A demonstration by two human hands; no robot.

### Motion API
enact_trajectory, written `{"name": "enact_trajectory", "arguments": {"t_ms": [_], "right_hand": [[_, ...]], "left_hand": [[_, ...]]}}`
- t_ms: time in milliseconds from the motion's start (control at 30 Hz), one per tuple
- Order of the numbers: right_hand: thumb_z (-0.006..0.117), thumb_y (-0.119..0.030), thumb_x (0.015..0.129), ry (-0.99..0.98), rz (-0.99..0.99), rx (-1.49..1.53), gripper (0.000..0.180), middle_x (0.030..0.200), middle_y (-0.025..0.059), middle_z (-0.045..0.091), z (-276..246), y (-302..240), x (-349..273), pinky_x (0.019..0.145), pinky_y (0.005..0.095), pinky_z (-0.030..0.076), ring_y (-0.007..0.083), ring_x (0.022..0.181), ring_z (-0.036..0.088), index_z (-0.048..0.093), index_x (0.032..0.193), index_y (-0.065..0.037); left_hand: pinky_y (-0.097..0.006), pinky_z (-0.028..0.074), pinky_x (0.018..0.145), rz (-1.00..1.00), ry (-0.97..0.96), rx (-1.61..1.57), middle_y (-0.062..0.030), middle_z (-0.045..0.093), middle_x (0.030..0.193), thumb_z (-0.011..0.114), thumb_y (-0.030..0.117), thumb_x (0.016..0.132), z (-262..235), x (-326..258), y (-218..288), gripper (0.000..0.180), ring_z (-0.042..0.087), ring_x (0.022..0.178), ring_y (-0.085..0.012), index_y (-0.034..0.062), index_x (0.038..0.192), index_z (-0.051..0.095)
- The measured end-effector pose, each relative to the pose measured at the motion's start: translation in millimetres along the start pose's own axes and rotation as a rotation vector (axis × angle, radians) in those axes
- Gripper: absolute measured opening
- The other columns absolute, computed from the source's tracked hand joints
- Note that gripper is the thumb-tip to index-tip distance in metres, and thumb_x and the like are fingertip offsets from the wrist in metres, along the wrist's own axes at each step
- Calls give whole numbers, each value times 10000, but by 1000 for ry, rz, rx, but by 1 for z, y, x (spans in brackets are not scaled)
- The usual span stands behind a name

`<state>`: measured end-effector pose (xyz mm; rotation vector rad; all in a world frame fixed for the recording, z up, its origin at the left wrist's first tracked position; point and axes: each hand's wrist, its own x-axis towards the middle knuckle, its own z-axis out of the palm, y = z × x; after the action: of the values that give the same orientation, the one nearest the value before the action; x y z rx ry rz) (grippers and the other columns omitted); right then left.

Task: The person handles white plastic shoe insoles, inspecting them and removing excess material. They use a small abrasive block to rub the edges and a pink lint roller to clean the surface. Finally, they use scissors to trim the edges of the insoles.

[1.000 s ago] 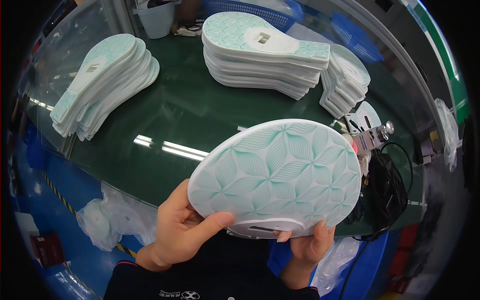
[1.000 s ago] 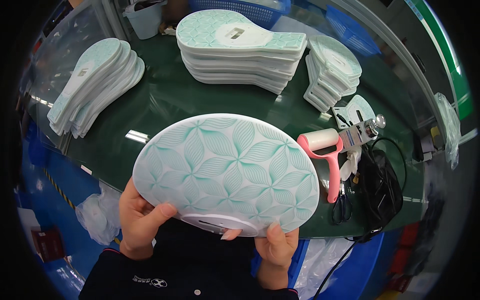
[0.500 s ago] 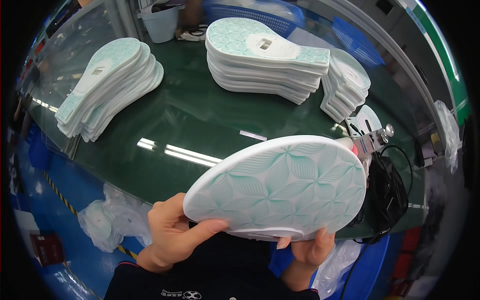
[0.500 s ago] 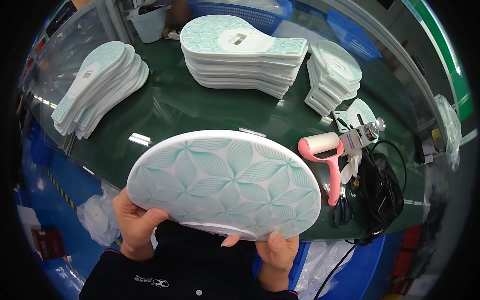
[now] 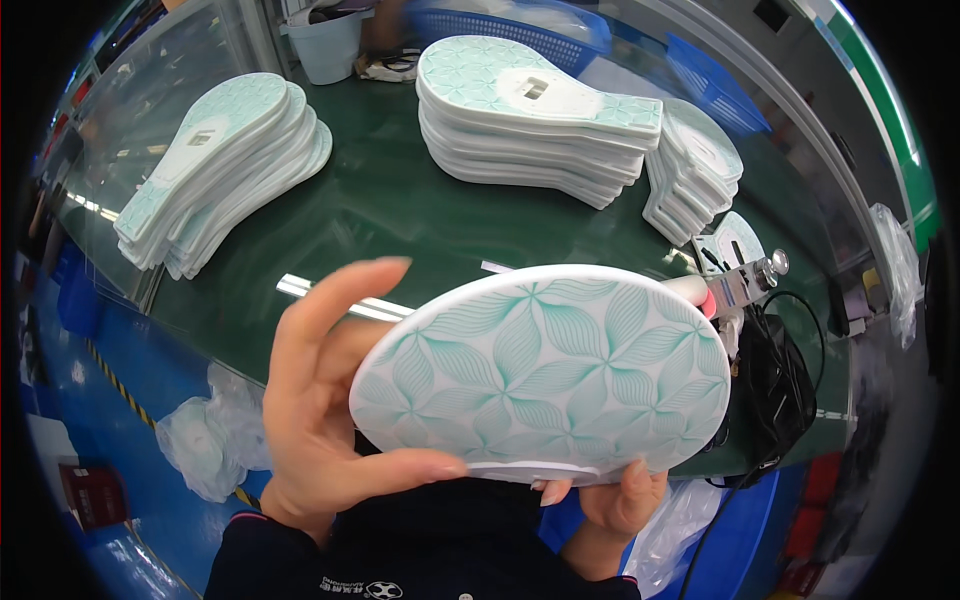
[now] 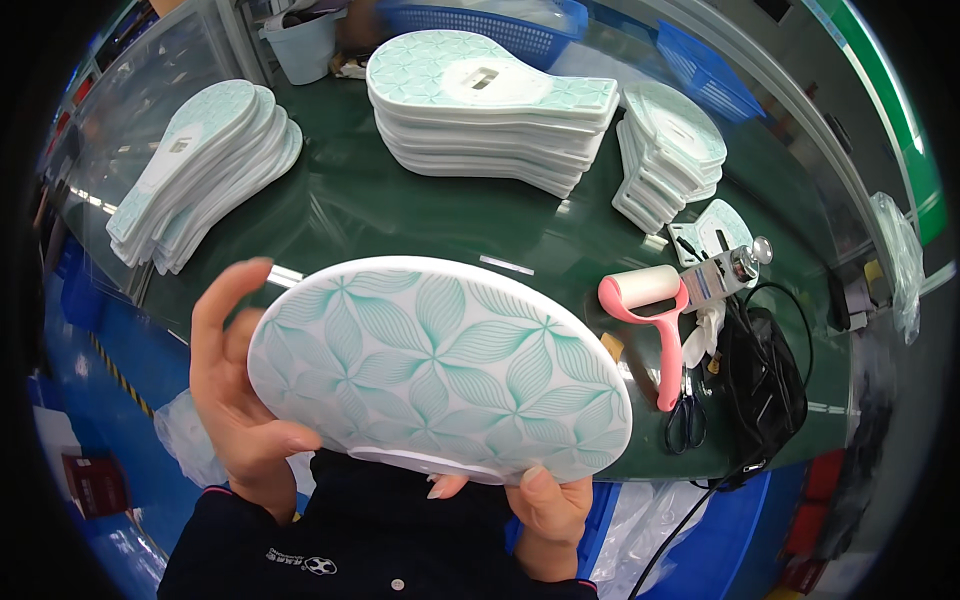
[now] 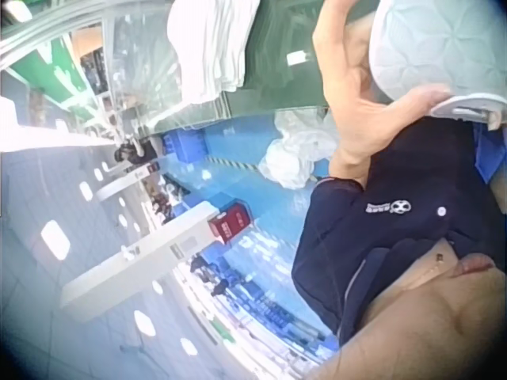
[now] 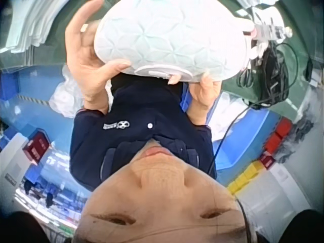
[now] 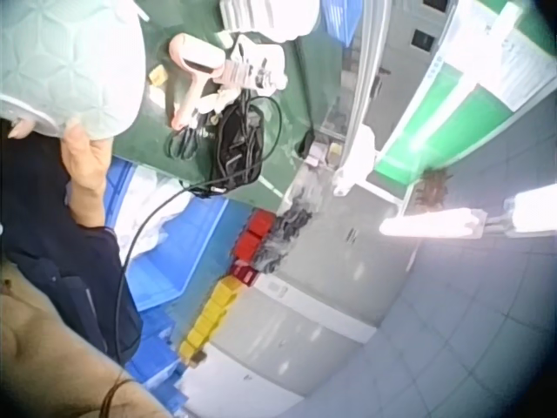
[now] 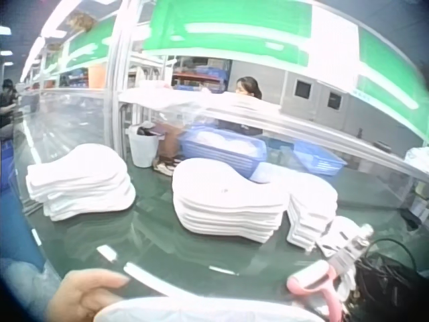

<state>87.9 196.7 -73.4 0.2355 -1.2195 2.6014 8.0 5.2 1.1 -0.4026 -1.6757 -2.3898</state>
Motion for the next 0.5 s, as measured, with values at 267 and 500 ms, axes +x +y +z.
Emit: {"name": "enact_trajectory", "arguments": {"t_ms": [267,500], "right_hand": [[520,-158,840,51,18,-199,474,1193,199,478,17,-5,-1,923,431,372,298,1066,497,370,1241,46],[473,-153,862,196,3,-137,484,1093,260,496,8,-1,0,577,468,491,347,719,585,289,1258,57]], "left_hand": [[-185,367,590,-227,-252,330,-21,558,695,681,187,712,7,40,26,224,511,642,-73,2,756,563],[-246,433,766,-266,-240,-124,-140,599,965,426,320,912,-14,20,-1,442,566,886,-154,-88,1042,537]]}}
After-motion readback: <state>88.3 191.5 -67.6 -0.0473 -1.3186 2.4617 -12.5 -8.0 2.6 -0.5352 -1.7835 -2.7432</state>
